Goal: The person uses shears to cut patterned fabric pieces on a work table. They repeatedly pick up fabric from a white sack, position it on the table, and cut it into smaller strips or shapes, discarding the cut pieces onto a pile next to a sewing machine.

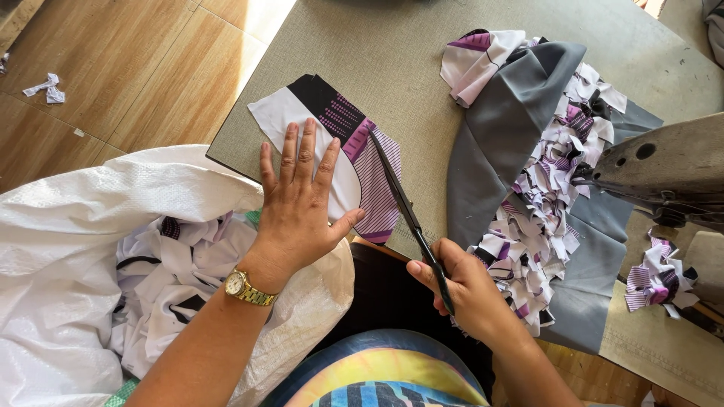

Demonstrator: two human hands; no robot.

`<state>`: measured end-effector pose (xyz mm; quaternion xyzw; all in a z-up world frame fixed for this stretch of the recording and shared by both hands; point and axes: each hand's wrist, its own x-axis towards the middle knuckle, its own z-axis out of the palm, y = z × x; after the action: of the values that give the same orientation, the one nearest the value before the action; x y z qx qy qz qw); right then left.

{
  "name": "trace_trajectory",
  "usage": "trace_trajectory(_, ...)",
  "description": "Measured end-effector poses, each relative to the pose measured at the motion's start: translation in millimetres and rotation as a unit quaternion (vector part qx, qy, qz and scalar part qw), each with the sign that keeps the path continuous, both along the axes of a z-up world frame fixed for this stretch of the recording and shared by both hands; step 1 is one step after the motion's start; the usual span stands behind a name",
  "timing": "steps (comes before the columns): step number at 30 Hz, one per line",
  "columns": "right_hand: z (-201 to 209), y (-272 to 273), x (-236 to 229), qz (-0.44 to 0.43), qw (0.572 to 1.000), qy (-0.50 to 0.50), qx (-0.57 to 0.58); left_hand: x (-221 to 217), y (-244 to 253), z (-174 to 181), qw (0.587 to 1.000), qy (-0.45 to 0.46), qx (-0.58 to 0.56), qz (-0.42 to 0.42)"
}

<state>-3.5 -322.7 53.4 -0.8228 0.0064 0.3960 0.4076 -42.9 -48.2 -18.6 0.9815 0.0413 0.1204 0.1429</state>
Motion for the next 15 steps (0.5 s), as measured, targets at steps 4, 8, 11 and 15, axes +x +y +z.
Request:
trace_trajectory(4,8,5,5,0.002,1.0,0.008,-0.017,0,-1,0,1.0,0.002,0.0,0.001)
trace_trajectory(8,11,16,14,0.037,0.999,0.002,-0.024,1,-1,2,1.0,0.003,0.009,0.005)
trace_trajectory(11,7,20,19,0.045,0.999,-0.013,-0.017,1,-1,0,1.0,0.0,0.005,0.007)
trace_trajectory(15,7,23,22,0.01,1.0,-0.014,-0.023,1,0,-3,1.0,-0.012,0.003,0.007)
